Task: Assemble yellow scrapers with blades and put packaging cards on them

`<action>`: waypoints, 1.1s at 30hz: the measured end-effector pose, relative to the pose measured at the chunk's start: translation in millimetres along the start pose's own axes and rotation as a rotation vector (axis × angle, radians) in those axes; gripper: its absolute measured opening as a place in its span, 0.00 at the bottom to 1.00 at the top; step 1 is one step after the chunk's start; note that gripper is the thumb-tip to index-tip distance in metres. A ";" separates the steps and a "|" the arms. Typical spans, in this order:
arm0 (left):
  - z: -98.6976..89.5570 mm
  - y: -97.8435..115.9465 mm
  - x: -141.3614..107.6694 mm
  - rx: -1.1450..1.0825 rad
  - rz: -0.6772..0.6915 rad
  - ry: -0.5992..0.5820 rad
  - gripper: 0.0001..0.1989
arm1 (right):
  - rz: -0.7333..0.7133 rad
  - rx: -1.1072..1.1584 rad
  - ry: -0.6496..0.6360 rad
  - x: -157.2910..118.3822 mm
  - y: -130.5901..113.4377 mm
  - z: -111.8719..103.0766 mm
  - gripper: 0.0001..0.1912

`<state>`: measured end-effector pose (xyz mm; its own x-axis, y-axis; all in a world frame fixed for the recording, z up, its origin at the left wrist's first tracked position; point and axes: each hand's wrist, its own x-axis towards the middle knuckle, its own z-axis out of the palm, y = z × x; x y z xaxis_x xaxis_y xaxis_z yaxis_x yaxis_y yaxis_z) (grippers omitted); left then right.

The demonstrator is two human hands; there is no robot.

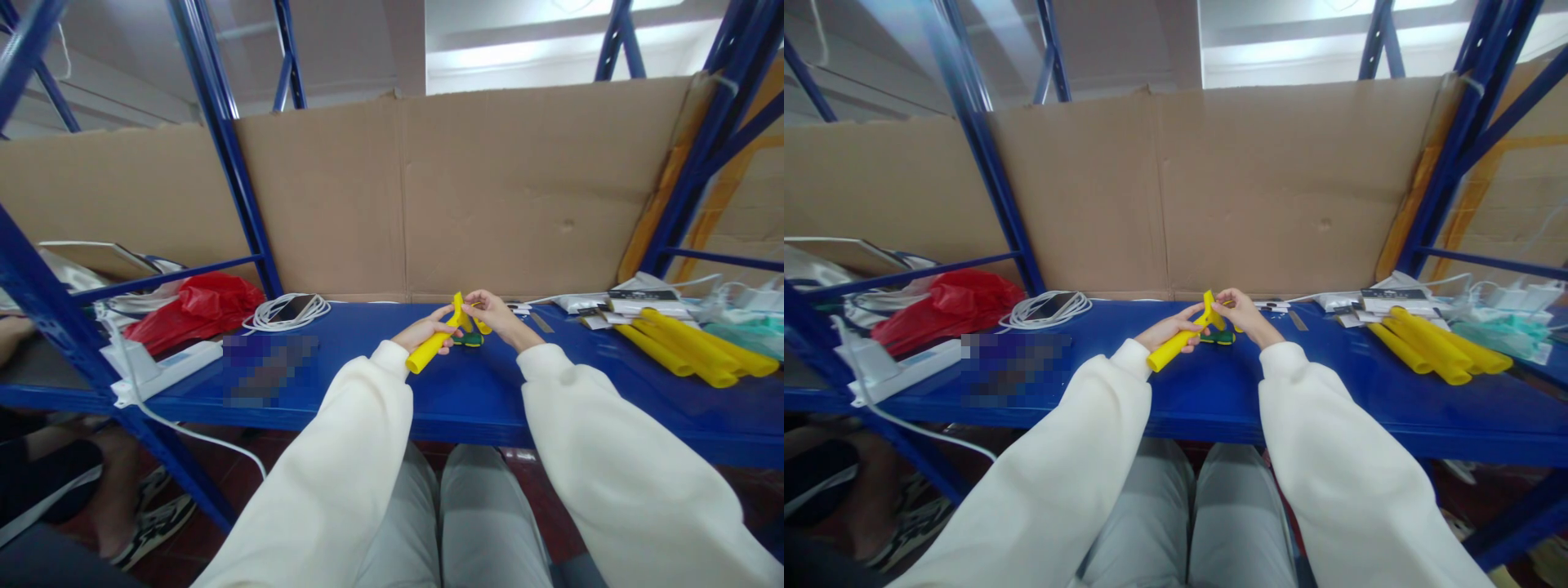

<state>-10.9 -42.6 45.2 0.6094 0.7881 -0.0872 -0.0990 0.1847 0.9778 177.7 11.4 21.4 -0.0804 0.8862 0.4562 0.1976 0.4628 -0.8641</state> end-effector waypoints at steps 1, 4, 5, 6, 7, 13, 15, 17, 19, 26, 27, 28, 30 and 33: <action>-0.3 -0.1 -0.3 0.002 0.000 -0.007 0.39 | 0.006 -0.010 -0.004 -0.8 0.8 -1.1 0.17; -1.2 -0.5 -1.2 0.004 -0.004 -0.020 0.39 | 0.025 -0.020 -0.072 -4.1 1.6 -4.0 0.19; -1.5 -0.7 -1.4 0.003 -0.006 -0.024 0.39 | 0.035 -0.016 -0.095 -5.3 1.4 -4.5 0.19; -1.9 -0.9 -1.4 0.002 -0.008 -0.029 0.39 | 0.046 -0.010 -0.112 -6.4 1.2 -4.7 0.19; -2.4 -1.2 -1.1 -0.001 -0.010 -0.034 0.38 | 0.054 -0.003 -0.122 -7.3 1.1 -4.4 0.20; -4.7 -4.4 4.7 -0.061 0.034 -0.015 0.40 | 0.038 -0.112 -0.080 -6.0 6.3 4.8 0.18; -4.1 -4.6 6.3 -0.093 0.051 0.017 0.39 | -0.017 -0.236 -0.034 -3.9 9.1 6.0 0.17; -2.8 -3.9 6.9 -0.129 0.053 0.082 0.38 | -0.101 -0.408 -0.004 -2.5 10.7 3.5 0.15; -1.4 -3.1 7.1 -0.165 0.047 0.184 0.37 | -0.172 -0.577 -0.042 -2.6 10.6 -2.0 0.14; -4.0 -3.5 10.0 -0.268 0.059 0.361 0.34 | -0.119 -0.721 -0.463 -10.7 12.6 -11.6 0.13; -4.7 -3.9 10.5 -0.274 0.063 0.361 0.34 | -0.122 -0.722 -0.464 -11.4 13.3 -11.2 0.13; -5.4 -4.4 11.1 -0.279 0.068 0.365 0.33 | -0.128 -0.719 -0.453 -11.7 13.6 -10.8 0.11; -6.4 -5.2 12.1 -0.288 0.076 0.376 0.33 | -0.140 -0.711 -0.417 -11.5 12.5 -11.7 0.07; -7.2 -6.4 13.2 -0.300 0.071 0.385 0.34 | -0.144 -0.714 -0.328 -10.0 8.3 -18.9 0.05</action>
<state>-7.8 -29.2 36.5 0.2637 0.9542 -0.1413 -0.3863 0.2387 0.8910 198.6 6.1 13.7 -0.4146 0.8308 0.3712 0.7325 0.5468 -0.4056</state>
